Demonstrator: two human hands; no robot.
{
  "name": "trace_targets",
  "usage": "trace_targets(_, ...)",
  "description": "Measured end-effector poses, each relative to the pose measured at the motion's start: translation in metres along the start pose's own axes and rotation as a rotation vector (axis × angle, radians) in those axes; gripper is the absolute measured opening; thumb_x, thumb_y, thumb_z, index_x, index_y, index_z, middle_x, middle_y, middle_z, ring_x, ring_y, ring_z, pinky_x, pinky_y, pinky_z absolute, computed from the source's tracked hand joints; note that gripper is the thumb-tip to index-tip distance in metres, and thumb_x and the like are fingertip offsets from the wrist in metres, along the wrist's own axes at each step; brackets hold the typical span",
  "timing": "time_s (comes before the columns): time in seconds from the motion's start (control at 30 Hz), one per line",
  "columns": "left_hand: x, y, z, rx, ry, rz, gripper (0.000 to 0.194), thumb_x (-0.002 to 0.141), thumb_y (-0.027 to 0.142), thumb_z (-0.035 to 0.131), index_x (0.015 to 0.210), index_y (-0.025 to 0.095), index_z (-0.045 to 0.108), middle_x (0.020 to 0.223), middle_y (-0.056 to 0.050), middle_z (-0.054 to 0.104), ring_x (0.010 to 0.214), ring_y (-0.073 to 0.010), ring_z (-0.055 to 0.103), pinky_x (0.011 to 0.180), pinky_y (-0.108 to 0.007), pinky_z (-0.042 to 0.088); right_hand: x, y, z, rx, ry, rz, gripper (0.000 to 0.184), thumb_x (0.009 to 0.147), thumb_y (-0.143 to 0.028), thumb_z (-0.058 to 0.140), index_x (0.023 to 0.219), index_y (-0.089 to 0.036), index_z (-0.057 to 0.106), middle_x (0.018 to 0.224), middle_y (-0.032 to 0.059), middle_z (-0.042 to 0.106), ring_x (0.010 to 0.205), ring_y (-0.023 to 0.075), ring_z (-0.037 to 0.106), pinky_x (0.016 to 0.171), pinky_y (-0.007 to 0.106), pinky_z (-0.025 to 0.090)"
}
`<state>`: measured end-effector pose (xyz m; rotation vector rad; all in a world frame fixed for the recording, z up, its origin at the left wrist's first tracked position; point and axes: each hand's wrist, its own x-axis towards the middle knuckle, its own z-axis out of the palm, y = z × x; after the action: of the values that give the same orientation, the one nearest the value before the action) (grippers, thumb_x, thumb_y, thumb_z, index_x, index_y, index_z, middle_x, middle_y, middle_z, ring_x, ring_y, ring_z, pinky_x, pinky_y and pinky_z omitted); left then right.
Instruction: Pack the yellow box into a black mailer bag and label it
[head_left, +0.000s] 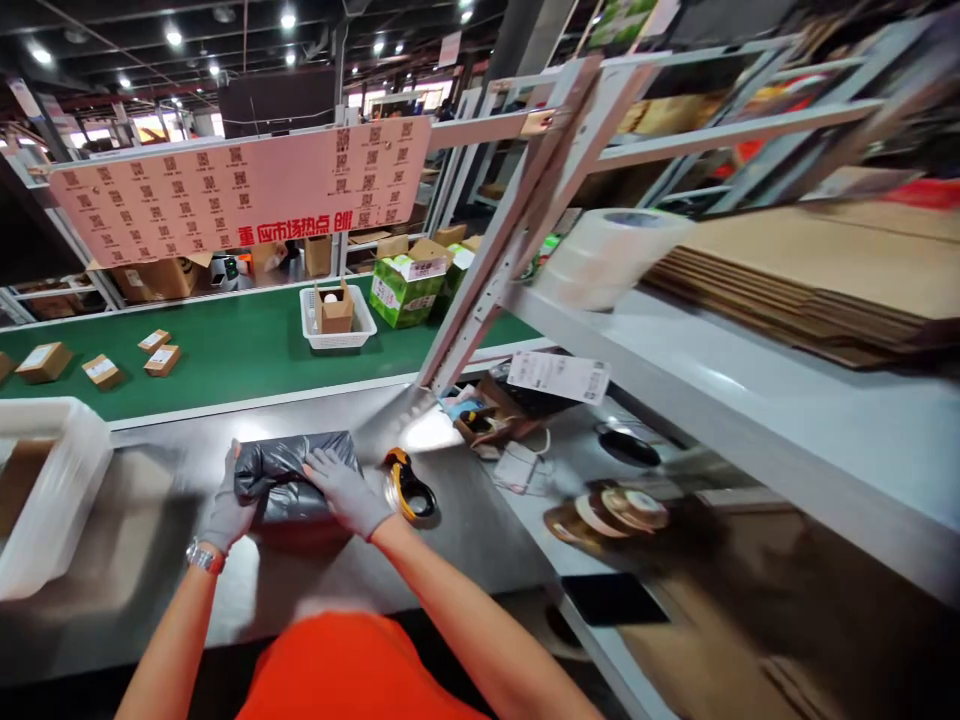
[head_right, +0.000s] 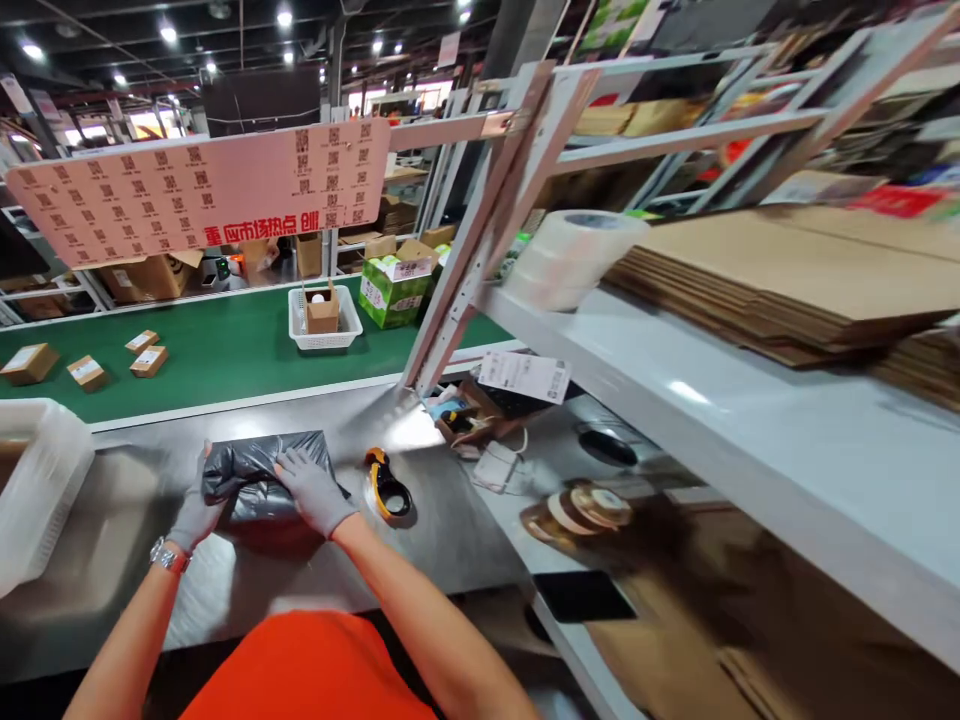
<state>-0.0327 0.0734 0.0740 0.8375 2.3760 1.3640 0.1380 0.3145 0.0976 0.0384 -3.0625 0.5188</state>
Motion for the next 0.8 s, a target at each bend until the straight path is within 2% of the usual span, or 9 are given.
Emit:
trace_targets(0.07, 0.01, -0.009, -0.005, 0.105, -0.036, 0.105, 0.092, 0.103, 0.028, 0.07, 0.189, 0.023, 0.035, 0.195, -0.015, 0.039, 0.184, -0.0321, 0.031, 0.149, -0.051, 0.034, -0.004, -0.009, 0.004, -0.013, -0.002, 0.025, 0.077, 0.091, 0.003, 0.057, 0.168, -0.008, 0.065, 0.18, 0.0251, 0.058, 0.175, 0.038, 0.048, 0.147, 0.063, 0.038)
trace_targets(0.13, 0.019, -0.013, -0.007, 0.223, -0.098, 0.198, 0.086, 0.102, 0.02, 0.064, 0.185, 0.02, 0.045, 0.195, -0.013, 0.038, 0.186, -0.031, 0.024, 0.149, -0.049, 0.035, -0.007, -0.017, 0.008, -0.023, 0.001, 0.047, 0.074, 0.094, 0.001, 0.057, 0.167, -0.005, 0.065, 0.18, 0.0271, 0.058, 0.173, 0.0393, 0.05, 0.146, 0.064, 0.038)
trace_targets(0.2, 0.023, -0.01, -0.003, 0.361, -0.143, 0.274, 0.084, 0.096, 0.01, 0.059, 0.18, 0.017, 0.054, 0.191, -0.014, 0.046, 0.185, -0.0325, 0.026, 0.15, -0.054, 0.033, -0.009, -0.022, 0.01, -0.027, 0.012, 0.052, 0.071, 0.095, 0.0, 0.057, 0.166, -0.003, 0.066, 0.18, 0.0287, 0.057, 0.173, 0.0392, 0.051, 0.146, 0.064, 0.038)
trace_targets(0.3, 0.02, 0.005, 0.01, 0.585, -0.127, 0.342, 0.085, 0.087, 0.003, 0.061, 0.172, 0.008, 0.062, 0.184, -0.02, 0.055, 0.182, -0.0411, 0.033, 0.151, -0.063, 0.029, -0.009, -0.025, 0.009, -0.015, 0.035, 0.027, 0.07, 0.096, -0.003, 0.061, 0.166, -0.003, 0.066, 0.18, 0.029, 0.056, 0.174, 0.0394, 0.049, 0.146, 0.065, 0.038)
trace_targets(0.47, 0.01, 0.028, 0.036, 0.84, -0.034, 0.31, 0.076, 0.09, 0.002, 0.059, 0.165, -0.005, 0.064, 0.177, -0.033, 0.058, 0.175, -0.0482, 0.044, 0.148, -0.064, 0.035, -0.006, -0.025, 0.011, 0.096, 0.071, 0.012, 0.069, 0.095, -0.014, 0.069, 0.163, -0.004, 0.069, 0.181, 0.0273, 0.055, 0.176, 0.0421, 0.045, 0.147, 0.066, 0.034)
trace_targets(0.57, 0.006, 0.031, 0.044, 0.873, -0.018, 0.255, 0.073, 0.092, 0.001, 0.053, 0.164, -0.008, 0.064, 0.177, -0.035, 0.056, 0.175, -0.0462, 0.045, 0.148, -0.062, 0.034, -0.005, -0.017, 0.014, 0.369, 0.148, -0.008, 0.061, 0.093, -0.019, 0.068, 0.152, -0.015, 0.08, 0.176, 0.0201, 0.064, 0.173, 0.038, 0.051, 0.148, 0.067, 0.031)
trace_targets(0.67, -0.005, 0.032, 0.048, 0.876, -0.006, 0.259, 0.077, 0.091, 0.011, 0.059, 0.165, -0.011, 0.061, 0.181, -0.037, 0.051, 0.176, -0.0478, 0.042, 0.148, -0.061, 0.033, -0.015, 0.003, 0.015, 0.903, 0.255, 0.012, 0.053, 0.094, -0.029, 0.069, 0.144, -0.024, 0.085, 0.167, 0.0132, 0.074, 0.161, 0.0333, 0.065, 0.144, 0.064, 0.039)
trace_targets(0.73, -0.017, 0.037, 0.052, 0.886, 0.009, 0.281, 0.085, 0.089, 0.021, 0.064, 0.168, -0.012, 0.058, 0.183, -0.038, 0.047, 0.177, -0.0506, 0.04, 0.148, -0.064, 0.031, -0.031, 0.026, 0.018, 1.244, 0.428, 0.127, 0.054, 0.095, -0.041, 0.073, 0.144, -0.024, 0.085, 0.159, 0.0132, 0.08, 0.15, 0.0332, 0.074, 0.137, 0.06, 0.05)
trace_targets(0.8, -0.029, 0.044, 0.059, 0.895, 0.022, 0.267, 0.091, 0.088, 0.027, 0.066, 0.169, -0.013, 0.056, 0.183, -0.039, 0.045, 0.177, -0.0516, 0.04, 0.148, -0.064, 0.031, -0.054, 0.054, 0.027, 1.368, 0.706, 0.346, 0.057, 0.094, -0.054, 0.073, 0.14, -0.022, 0.085, 0.145, 0.016, 0.086, 0.137, 0.0344, 0.08, 0.129, 0.059, 0.057)
